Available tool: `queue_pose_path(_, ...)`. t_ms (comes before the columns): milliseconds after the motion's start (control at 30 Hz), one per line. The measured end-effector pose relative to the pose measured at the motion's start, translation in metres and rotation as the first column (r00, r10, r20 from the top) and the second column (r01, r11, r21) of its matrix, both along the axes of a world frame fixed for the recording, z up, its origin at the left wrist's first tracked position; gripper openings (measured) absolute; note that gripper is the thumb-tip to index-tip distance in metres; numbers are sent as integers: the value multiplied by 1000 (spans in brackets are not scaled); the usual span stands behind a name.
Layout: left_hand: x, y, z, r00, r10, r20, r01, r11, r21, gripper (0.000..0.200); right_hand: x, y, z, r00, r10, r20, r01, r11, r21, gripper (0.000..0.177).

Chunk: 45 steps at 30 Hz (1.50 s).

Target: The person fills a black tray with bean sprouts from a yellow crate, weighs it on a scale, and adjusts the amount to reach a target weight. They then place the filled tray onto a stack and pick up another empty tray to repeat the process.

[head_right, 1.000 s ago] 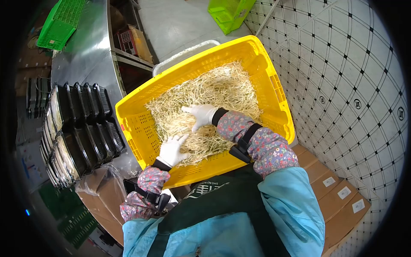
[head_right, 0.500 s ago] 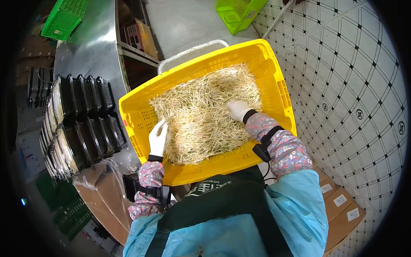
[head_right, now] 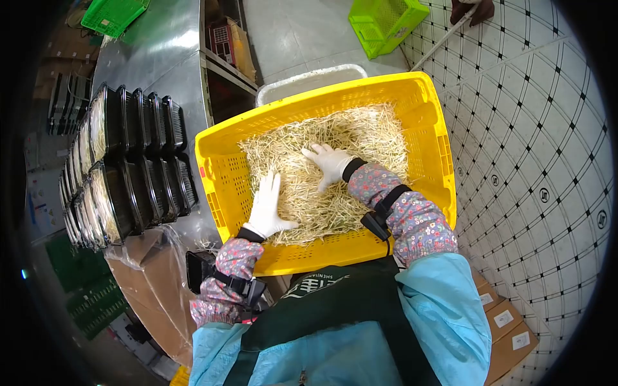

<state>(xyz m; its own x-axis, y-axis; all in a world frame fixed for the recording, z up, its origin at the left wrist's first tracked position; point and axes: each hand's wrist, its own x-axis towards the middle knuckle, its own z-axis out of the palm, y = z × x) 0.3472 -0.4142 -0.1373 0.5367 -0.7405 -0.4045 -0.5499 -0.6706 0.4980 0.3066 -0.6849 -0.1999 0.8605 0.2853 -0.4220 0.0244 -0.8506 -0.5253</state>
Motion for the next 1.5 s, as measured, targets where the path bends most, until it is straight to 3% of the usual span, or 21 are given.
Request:
queue_pose_path(67,3,-17,-2,988,-149,49,140,979,151,141,-6,11,8,994,103,-36,-108,977,-184,123)
queue_pose_path(167,7,-35,-25,988,-157,0,153,961,229,141,-15,23,-5,999,31,13,-29,994,-108,116)
queue_pose_path(200,9,-43,-27,993,-119,-22,121,963,242,138,-18,30,-21,997,-44,62,49,995,-89,96)
queue_pose_path(300,15,-45,-52,994,43,-96,-34,995,98,134,-21,31,-26,987,-148,-56,149,989,8,79)
queue_pose_path(333,15,-46,-53,995,78,-62,-72,993,95,118,-28,28,-32,977,-190,96,183,980,83,67)
queue_pose_path(433,17,-48,-53,976,148,-158,-108,965,238,95,-32,10,-31,982,-187,41,182,978,99,53)
queue_pose_path(567,12,-22,-45,994,94,-64,-85,988,132,77,-27,-51,-15,889,-455,-44,457,883,107,30)
queue_pose_path(633,8,-13,-39,999,33,36,-32,999,-17,74,-25,-75,-5,794,-591,-141,600,726,337,32)
queue_pose_path(700,4,-14,-35,988,-50,148,76,981,-177,73,-14,-68,4,824,-552,-132,556,740,378,35)
queue_pose_path(767,-1,-30,-25,963,-146,227,172,980,-101,78,1,-45,19,867,-449,-217,498,750,435,45)
queue_pose_path(833,-7,-39,-21,900,-197,389,224,974,-25,81,4,-21,-15,961,-265,-84,278,921,274,56)
queue_pose_path(867,-7,-40,-10,949,-128,288,129,992,15,83,5,-20,-22,949,-304,-78,314,914,257,59)
queue_pose_path(967,-5,0,-7,990,100,100,-79,978,-192,80,16,-25,-36,903,-426,-60,428,874,231,70)
queue_pose_path(1000,-5,9,8,976,203,-82,-217,945,-244,73,20,-25,-44,886,-463,-38,460,862,212,73)
queue_pose_path(1033,-8,18,19,962,265,-71,-273,902,-333,64,22,-23,-45,865,-501,-15,494,848,192,78)
queue_pose_path(1133,-20,51,61,836,488,-252,-548,714,-436,42,29,5,-37,809,-567,-153,587,794,162,89)
queue_pose_path(1267,-39,124,118,529,807,-263,-781,342,-523,32,0,65,20,959,-262,-103,270,960,68,116)
queue_pose_path(1367,-57,183,129,243,936,-253,-753,18,-658,37,-36,91,29,991,-124,41,126,990,-57,128)
queue_pose_path(1433,-72,227,122,80,997,-20,-727,45,-685,45,-45,104,22,979,-133,151,155,978,-143,129)
queue_pose_path(1467,-82,250,118,7,975,221,-763,148,-629,48,-41,108,21,978,-136,160,166,967,-191,127)
queue_pose_path(1500,-90,262,113,-86,965,247,-763,95,-639,50,-38,111,20,976,-137,168,175,955,-238,125)
